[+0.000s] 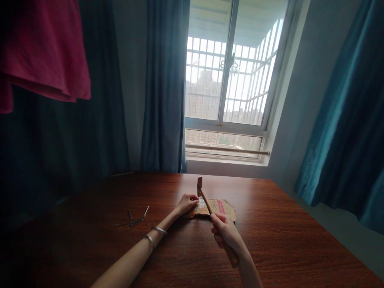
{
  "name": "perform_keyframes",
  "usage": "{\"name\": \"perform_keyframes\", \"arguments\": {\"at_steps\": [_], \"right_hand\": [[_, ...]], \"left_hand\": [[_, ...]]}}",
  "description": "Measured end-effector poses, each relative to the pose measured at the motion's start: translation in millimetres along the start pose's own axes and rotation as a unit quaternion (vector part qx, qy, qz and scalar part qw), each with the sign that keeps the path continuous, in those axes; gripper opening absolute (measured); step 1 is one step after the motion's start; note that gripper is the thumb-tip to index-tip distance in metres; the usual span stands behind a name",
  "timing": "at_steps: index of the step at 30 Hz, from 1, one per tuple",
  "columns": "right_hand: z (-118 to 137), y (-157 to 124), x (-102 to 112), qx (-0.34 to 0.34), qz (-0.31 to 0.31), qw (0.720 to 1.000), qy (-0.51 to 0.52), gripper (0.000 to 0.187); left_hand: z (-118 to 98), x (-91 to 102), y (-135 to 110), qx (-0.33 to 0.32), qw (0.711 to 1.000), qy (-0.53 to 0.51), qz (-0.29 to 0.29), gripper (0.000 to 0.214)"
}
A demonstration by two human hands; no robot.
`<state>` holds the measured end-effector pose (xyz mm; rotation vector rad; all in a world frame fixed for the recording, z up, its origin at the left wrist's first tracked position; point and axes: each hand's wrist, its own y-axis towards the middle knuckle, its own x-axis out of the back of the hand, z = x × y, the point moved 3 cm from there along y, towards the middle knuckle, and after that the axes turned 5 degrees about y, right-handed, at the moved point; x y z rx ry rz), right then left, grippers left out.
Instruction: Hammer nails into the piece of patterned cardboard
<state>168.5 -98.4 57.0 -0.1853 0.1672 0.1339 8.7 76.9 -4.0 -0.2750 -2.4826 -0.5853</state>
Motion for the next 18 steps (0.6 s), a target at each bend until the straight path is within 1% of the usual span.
{"name": "perform_keyframes", "arguments": {"at_steps": [9, 12, 18], "right_hand": [[-0.1, 1.3, 0.4, -0.007, 0.007, 1.0, 0.01, 0.046], [-0.6, 1.6, 1.0, 0.0, 0.005, 1.0, 0.021, 0.044], [0.2, -0.1, 0.4, -0.002, 0.025, 1.0, 0.018, 0.04]], "left_hand": [[-3.9, 1.3, -1.5, 0.017, 1.0, 0.005, 0.004, 0.024], [-4.6, 1.4, -1.5, 0.008, 1.0, 0.003, 0.003, 0.024], [-0.2, -0.4, -0.6, 0.003, 1.0, 0.004, 0.0, 0.024]]}}
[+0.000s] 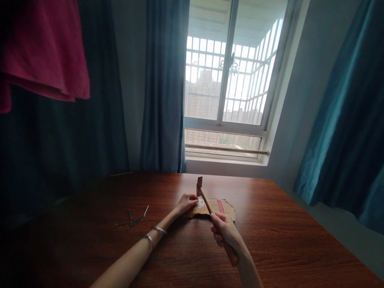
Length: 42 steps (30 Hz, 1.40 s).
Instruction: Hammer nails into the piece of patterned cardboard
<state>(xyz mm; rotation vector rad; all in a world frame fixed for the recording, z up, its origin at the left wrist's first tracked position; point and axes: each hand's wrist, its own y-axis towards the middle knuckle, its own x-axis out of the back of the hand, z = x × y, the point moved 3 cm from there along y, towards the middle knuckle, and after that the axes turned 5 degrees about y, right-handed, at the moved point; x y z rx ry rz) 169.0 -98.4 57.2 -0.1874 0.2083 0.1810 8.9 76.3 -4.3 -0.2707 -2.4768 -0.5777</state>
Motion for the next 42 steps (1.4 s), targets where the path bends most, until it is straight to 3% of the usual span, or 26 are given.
{"name": "perform_keyframes", "arguments": {"at_steps": [14, 20, 23, 27, 33, 42], "right_hand": [[0, 4, 3, 0.007, -0.024, 1.0, 0.001, 0.044], [5, 6, 24, 0.079, -0.131, 0.985, -0.077, 0.06], [5, 6, 40, 0.1, -0.214, 0.954, -0.186, 0.057], [2, 7, 66, 0.076, -0.306, 0.887, -0.338, 0.053], [3, 5, 98, 0.075, -0.36, 0.788, -0.494, 0.039], [1, 4, 115, 0.042, -0.343, 0.747, -0.568, 0.031]], "left_hand": [[-4, 2.1, -1, -0.009, 1.0, 0.005, 0.002, 0.022], [-6, 4.8, -2, -0.015, 0.999, 0.031, -0.002, 0.02], [-5, 3.3, -2, -0.019, 0.999, 0.05, -0.005, 0.019], [-3, 2.0, -1, -0.023, 0.996, 0.08, -0.011, 0.018], [0, 9.8, 0, -0.058, 0.993, 0.1, 0.011, 0.029], [-4, 18.9, -13, -0.082, 0.986, 0.134, 0.048, 0.052]]}}
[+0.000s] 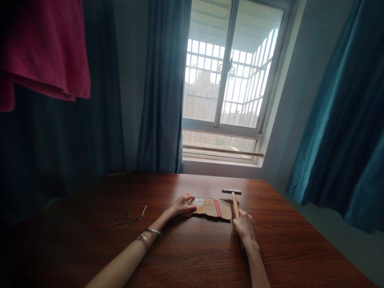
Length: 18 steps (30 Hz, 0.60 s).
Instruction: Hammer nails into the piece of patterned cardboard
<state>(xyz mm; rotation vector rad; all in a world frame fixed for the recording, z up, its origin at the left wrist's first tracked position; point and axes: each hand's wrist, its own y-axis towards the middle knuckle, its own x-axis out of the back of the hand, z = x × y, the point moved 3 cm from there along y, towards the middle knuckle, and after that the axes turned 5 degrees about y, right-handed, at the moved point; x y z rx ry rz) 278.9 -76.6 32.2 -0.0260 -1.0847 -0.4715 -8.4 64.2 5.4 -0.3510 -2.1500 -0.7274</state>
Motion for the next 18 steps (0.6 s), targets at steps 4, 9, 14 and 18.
{"name": "perform_keyframes", "arguments": {"at_steps": [4, 9, 14, 18], "right_hand": [[-1.7, 0.0, -2.7, 0.001, 0.007, 1.0, -0.03, 0.027], [-0.8, -1.6, -3.9, -0.001, 0.003, 0.999, -0.053, 0.026], [-1.4, -2.9, -2.3, -0.008, 0.009, 0.999, -0.051, 0.025], [-5.6, -4.1, -1.2, -0.023, 0.002, 0.998, -0.055, 0.031]], "left_hand": [[-0.1, 0.0, -1.9, 0.0, 1.0, 0.009, -0.001, 0.053], [-0.3, 0.6, -2.5, 0.002, 1.0, 0.007, -0.001, 0.053], [0.9, 0.1, -2.6, 0.011, 1.0, -0.001, 0.001, 0.054], [1.5, 0.1, -2.9, 0.01, 1.0, -0.003, -0.005, 0.053]]}}
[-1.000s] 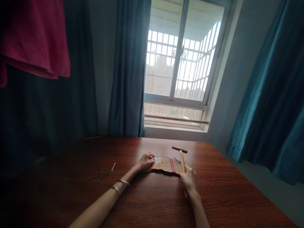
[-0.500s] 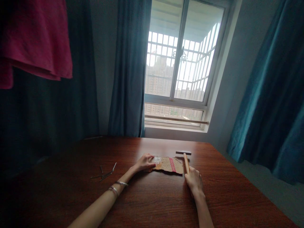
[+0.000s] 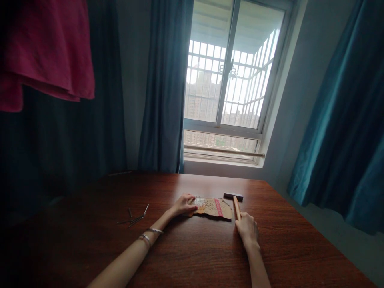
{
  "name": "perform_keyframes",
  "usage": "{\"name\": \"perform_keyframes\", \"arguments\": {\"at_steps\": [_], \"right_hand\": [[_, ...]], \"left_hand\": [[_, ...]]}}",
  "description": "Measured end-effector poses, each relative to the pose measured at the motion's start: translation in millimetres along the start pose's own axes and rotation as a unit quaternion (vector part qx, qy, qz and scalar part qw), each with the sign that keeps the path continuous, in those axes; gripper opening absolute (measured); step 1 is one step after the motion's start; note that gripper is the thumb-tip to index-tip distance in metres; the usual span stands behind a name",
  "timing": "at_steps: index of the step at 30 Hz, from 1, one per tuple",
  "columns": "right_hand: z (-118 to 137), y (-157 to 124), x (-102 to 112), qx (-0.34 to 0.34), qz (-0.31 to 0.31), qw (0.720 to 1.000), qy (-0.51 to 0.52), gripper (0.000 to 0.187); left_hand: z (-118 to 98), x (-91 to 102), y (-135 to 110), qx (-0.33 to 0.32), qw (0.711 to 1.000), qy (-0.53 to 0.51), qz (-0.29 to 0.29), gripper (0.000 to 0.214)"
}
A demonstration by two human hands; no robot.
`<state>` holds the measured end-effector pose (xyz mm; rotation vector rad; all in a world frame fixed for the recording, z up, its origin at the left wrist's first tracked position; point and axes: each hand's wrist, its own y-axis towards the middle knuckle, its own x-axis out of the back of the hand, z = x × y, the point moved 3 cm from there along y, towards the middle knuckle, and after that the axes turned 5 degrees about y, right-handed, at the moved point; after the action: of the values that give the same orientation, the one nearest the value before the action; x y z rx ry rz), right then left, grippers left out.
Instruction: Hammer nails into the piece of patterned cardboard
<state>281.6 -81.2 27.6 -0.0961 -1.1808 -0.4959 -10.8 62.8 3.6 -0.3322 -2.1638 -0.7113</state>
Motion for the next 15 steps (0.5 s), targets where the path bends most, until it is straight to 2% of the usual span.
{"name": "perform_keyframes", "arguments": {"at_steps": [6, 9, 15], "right_hand": [[-12, 0, -1, -0.044, -0.002, 0.999, -0.01, 0.038], [-16, 1, -4, -0.046, 0.012, 0.999, -0.016, 0.038], [-11, -5, -2, -0.055, -0.007, 0.997, -0.06, 0.034]], "left_hand": [[1, -1.0, 0, 0.008, 1.0, -0.004, -0.009, 0.051], [2, -2.2, 0, 0.006, 1.0, 0.0, -0.011, 0.052], [1, -0.8, -2, -0.001, 1.0, -0.001, -0.013, 0.052]]}}
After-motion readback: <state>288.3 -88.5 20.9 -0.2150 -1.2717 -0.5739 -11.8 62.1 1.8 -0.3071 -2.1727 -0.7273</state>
